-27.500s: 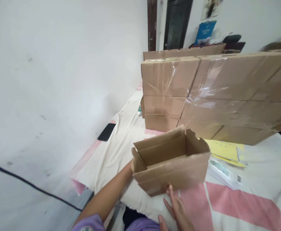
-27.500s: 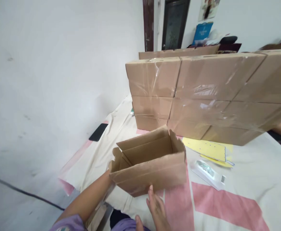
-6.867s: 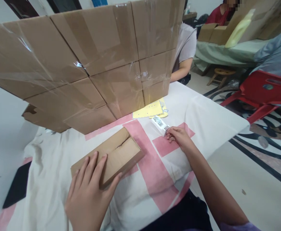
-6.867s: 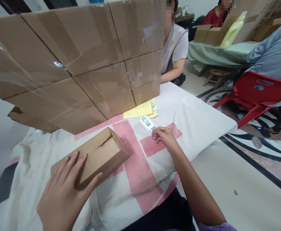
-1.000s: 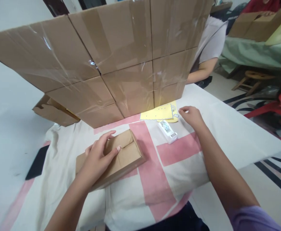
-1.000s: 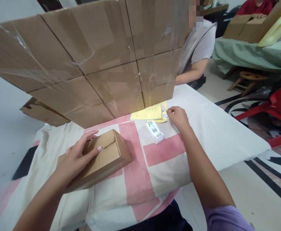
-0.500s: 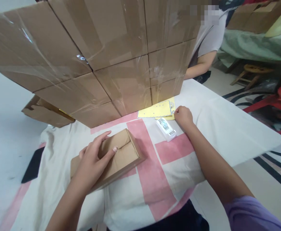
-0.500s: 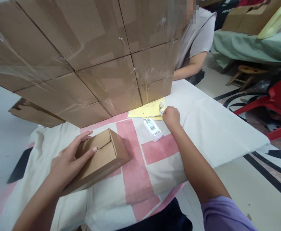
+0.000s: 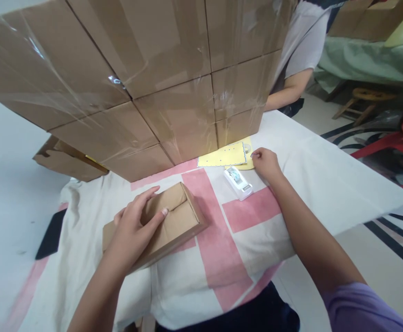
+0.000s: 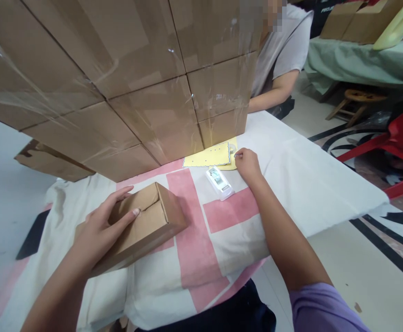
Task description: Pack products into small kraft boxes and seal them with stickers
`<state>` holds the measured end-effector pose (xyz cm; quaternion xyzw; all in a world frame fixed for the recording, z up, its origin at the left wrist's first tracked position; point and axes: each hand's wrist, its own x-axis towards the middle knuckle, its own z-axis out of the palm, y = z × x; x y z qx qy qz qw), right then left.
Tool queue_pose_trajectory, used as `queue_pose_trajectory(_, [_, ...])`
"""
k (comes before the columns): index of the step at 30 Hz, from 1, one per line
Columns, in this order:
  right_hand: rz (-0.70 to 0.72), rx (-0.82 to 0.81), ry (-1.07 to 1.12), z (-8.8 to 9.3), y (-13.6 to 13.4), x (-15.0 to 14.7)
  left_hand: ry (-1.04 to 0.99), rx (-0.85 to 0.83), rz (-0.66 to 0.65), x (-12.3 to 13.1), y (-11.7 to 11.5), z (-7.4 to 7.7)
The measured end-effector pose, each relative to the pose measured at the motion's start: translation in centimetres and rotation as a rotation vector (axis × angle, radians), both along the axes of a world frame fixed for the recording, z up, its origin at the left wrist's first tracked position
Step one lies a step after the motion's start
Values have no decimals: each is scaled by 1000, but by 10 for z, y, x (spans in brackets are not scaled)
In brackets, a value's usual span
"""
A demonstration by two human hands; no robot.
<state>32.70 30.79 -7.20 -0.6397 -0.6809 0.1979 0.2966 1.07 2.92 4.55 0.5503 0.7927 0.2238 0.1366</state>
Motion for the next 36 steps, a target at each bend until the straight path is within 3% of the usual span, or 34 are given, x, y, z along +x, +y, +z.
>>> queue_pose_trajectory(5, [-2, 12, 423, 24, -19, -3, -2, -1, 1, 3, 2, 3])
queue_pose_trajectory(10, [171, -4, 755, 45, -53, -22, 18, -17, 45, 5, 2, 5])
queue_pose_trajectory(14, [375, -170, 942, 55, -96, -51, -8, -9, 28, 3, 1, 2])
queue_pose_trajectory(19, [603, -535, 1099, 38, -147, -84, 12, 15, 7, -1, 0, -1])
queue_pose_trajectory(24, [560, -866, 1165, 11, -163, -98, 78, -16, 37, -4, -2, -1])
queue_pose_trajectory(29, [523, -949, 1234, 12, -160, -100, 123, -29, 41, -5, -3, -1])
queue_pose_trajectory(36, [609, -960, 1237, 21, -155, -103, 121, -19, 13, -1, -3, 0])
